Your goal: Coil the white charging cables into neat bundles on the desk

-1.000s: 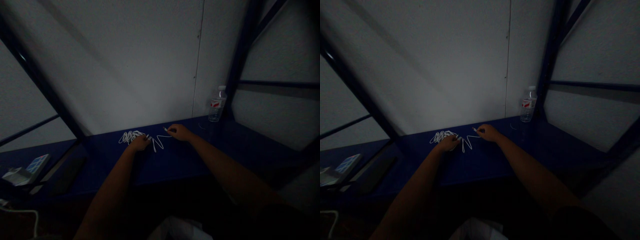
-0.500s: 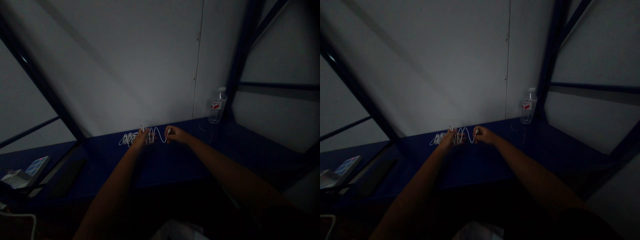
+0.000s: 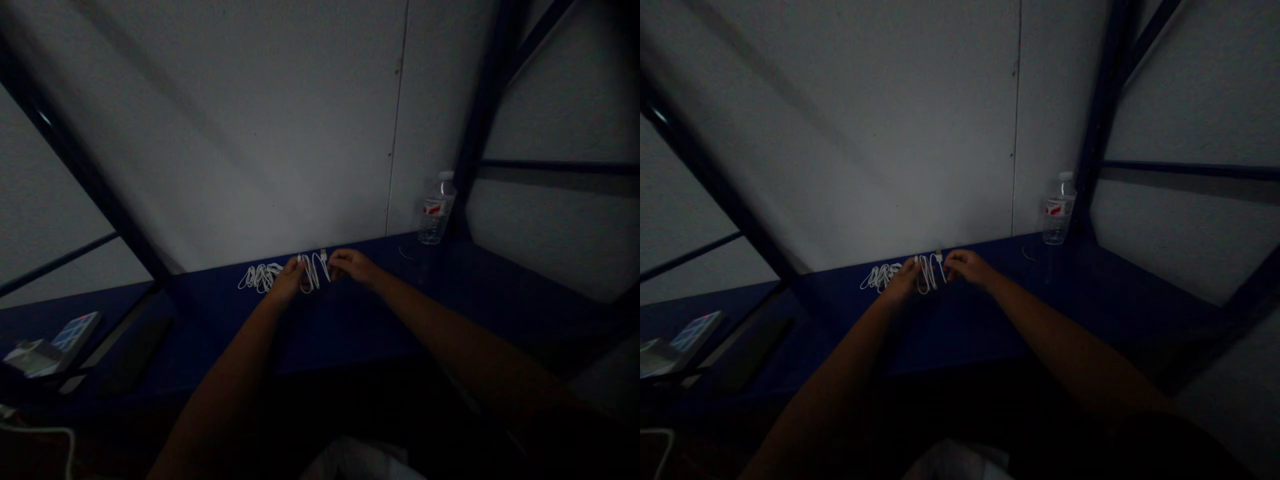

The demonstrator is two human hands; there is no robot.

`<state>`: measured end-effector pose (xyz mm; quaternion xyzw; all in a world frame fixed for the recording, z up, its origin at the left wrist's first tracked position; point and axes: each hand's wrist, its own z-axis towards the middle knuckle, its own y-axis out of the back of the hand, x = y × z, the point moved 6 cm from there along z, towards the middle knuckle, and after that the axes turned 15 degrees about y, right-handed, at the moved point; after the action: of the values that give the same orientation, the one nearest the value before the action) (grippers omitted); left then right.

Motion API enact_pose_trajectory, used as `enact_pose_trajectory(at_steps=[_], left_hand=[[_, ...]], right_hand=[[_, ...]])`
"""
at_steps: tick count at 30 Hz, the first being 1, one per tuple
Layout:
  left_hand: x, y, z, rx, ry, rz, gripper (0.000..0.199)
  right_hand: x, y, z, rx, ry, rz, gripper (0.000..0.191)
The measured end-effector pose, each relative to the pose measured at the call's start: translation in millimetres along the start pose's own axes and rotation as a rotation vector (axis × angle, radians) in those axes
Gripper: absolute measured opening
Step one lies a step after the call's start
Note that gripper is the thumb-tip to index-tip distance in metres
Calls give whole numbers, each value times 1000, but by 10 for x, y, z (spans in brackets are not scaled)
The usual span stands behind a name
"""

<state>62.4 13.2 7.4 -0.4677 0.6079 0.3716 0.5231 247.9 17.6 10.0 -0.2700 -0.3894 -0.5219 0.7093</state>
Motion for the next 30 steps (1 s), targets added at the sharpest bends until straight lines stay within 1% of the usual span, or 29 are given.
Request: enact_pose_trajectory(at_steps=[2, 3, 4, 5, 8, 10, 13, 14, 16, 18, 20, 22, 24, 27, 29, 30], left_hand=[[-49, 94, 14, -47, -40, -52, 36], [-64, 121, 16, -52, -44, -86, 35], [-71, 130, 16, -44, -38, -118, 35], [-72, 123, 14, -24, -24, -149, 35], [-59, 44, 3, 67, 21, -218, 36], [-58, 6, -2, 98, 32, -231, 37], [-79, 11, -3, 96, 24, -238, 36], [-88, 20, -3, 97, 21, -245, 35], [-104, 44, -4, 92, 18, -258, 33], [-109, 68, -8, 72, 22, -269, 32], [-110, 74, -19, 58, 24, -280, 32], [-114, 61, -35, 59, 23, -289, 34], [-118, 45, -49, 62, 26, -300, 35], [-109, 62, -36, 43, 43, -303, 36], [-101, 116, 3, 14, 39, -290, 34], [-102, 160, 29, -11, 27, -279, 33]], right_hand=[[2, 114, 10, -120, 5, 54, 27], [-10, 136, 9, -147, 1, 72, 27], [-33, 124, 6, -140, -11, 76, 28], [-65, 79, 1, -100, -29, 66, 30], [-176, -135, -24, 88, -63, -19, 36], [-216, -206, -25, 128, -34, -99, 37], [-222, -159, -9, 103, 23, -212, 33], [-220, -133, -8, 116, 35, -239, 31], [-209, -108, -15, 192, 68, -285, 28], [-190, -129, -37, 291, 123, -363, 24], [-165, -212, -69, 387, 199, -477, 24], [-140, -331, -96, 441, 266, -599, 30], [-120, -444, -107, 444, 296, -694, 31], [-104, -548, -104, 441, 291, -755, 17], [-80, -509, -82, 404, 283, -760, 11], [-61, -431, -60, 344, 268, -751, 11]])
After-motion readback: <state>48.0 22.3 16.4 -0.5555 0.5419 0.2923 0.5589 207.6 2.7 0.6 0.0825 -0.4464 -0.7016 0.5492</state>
